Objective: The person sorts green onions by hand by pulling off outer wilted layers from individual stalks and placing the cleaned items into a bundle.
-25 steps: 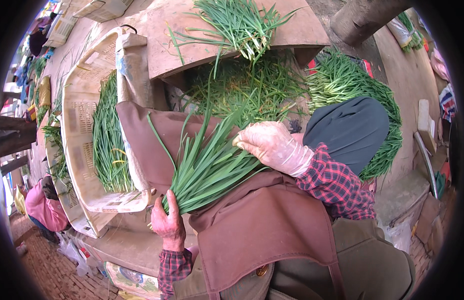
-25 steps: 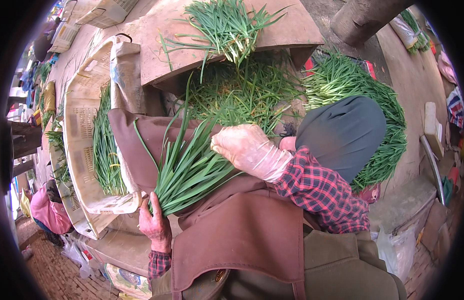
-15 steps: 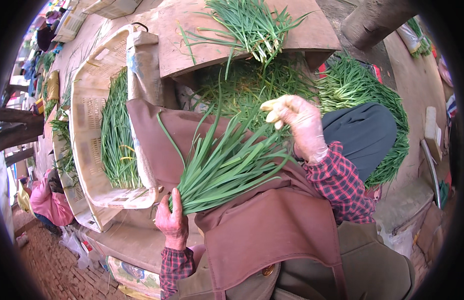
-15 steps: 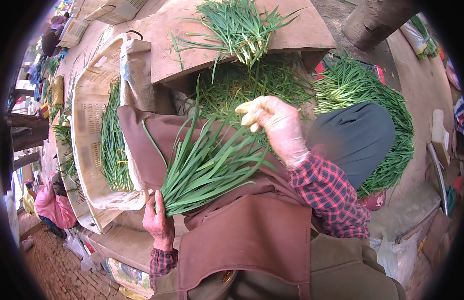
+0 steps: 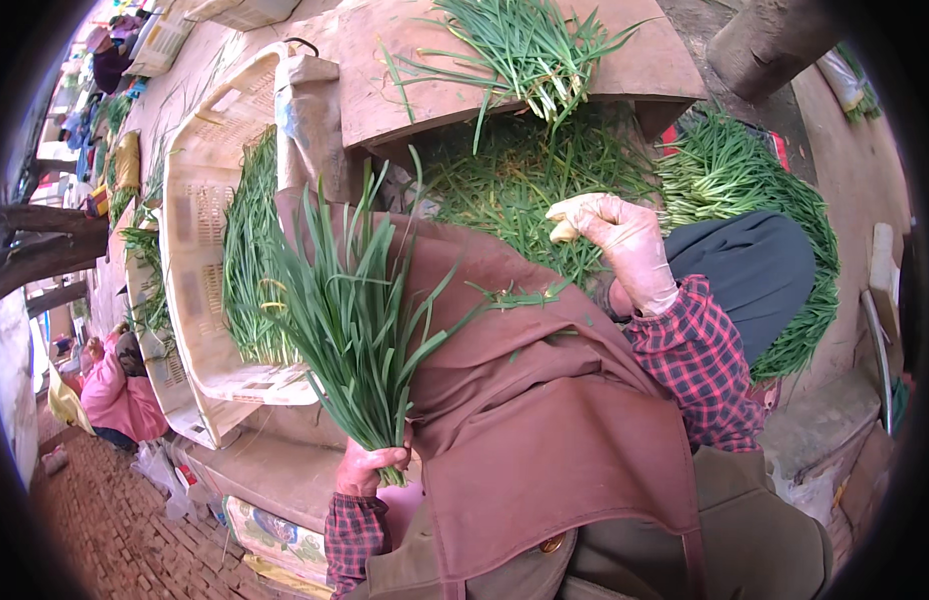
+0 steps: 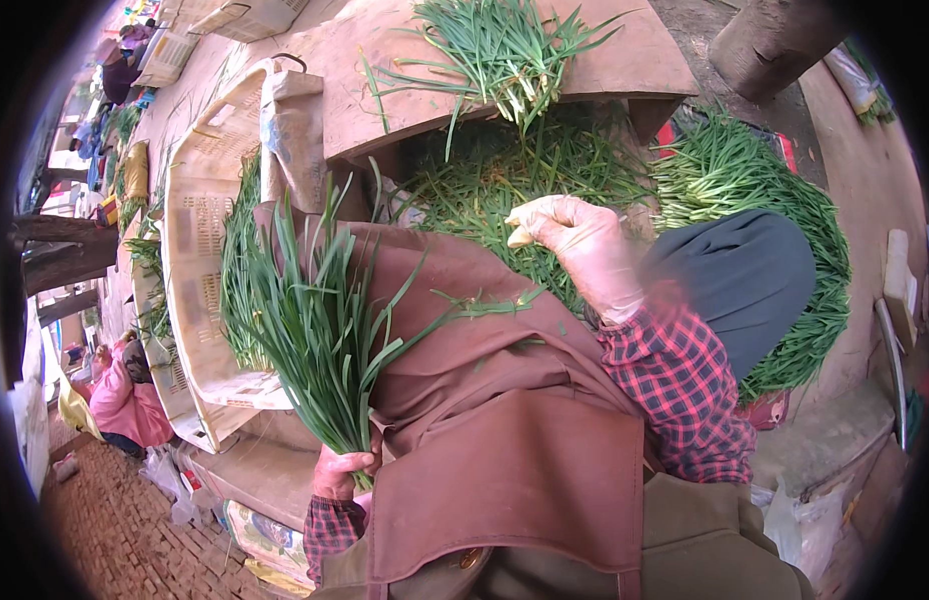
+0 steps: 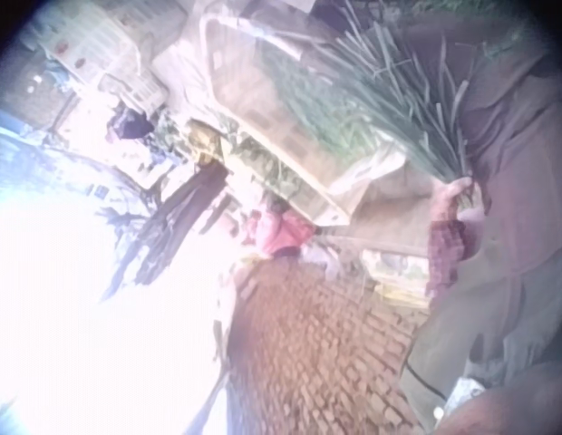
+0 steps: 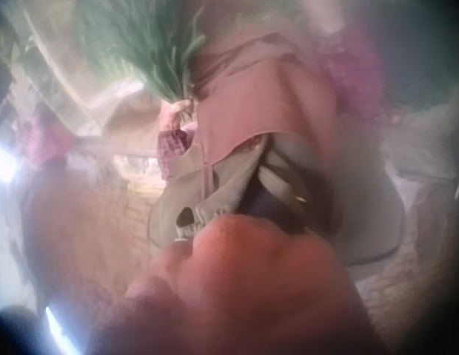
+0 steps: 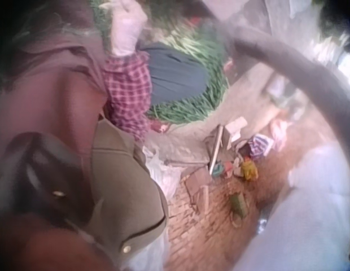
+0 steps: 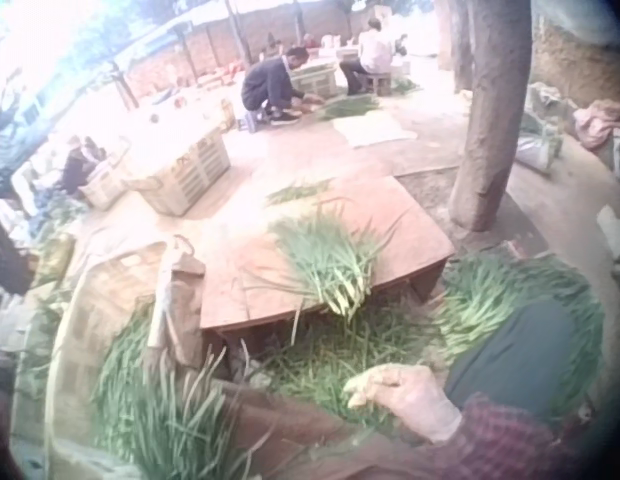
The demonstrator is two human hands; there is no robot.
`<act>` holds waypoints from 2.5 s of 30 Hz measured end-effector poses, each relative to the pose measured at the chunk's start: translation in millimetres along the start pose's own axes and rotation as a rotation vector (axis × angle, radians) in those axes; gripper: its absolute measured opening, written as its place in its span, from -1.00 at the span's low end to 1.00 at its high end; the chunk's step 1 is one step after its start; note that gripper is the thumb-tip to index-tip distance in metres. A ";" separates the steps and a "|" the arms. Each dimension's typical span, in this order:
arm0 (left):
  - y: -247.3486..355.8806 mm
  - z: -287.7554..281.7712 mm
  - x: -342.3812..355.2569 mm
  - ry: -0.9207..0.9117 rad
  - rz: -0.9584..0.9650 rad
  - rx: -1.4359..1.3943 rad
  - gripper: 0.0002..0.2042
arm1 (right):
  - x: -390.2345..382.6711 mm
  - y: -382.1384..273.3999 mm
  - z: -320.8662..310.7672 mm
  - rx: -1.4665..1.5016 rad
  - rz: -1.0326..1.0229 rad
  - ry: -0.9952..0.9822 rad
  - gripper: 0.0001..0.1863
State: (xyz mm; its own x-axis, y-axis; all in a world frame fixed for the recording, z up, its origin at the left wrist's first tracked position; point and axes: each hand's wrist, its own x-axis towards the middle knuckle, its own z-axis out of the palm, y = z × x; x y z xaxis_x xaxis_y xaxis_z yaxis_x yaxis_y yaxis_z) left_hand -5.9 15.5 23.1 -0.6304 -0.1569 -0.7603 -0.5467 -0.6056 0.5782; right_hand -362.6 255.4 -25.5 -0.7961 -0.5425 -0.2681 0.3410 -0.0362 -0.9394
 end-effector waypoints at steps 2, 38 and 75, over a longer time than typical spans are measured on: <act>-8.1 -7.7 1.9 -0.068 -0.002 -0.033 -0.52 | -0.6 1.1 7.1 -0.126 -0.097 -0.019 -0.84; -53.0 -88.2 17.4 -0.411 -0.225 -0.179 -0.55 | 35.7 23.1 36.4 -0.172 0.326 -0.156 -0.36; -20.3 -97.0 14.6 -0.204 -0.221 0.285 -0.40 | 66.6 -12.9 120.7 -0.621 -0.270 -0.548 -0.61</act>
State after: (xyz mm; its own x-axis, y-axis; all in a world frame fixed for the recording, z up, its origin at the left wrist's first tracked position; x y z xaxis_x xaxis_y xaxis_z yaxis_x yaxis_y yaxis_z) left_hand 49.5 -50.2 -28.5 -0.5613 0.1282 -0.8176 -0.7938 -0.3629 0.4880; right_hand -359.7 118.5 -5.4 -0.4036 -0.9145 -0.0291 -0.2861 0.1563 -0.9454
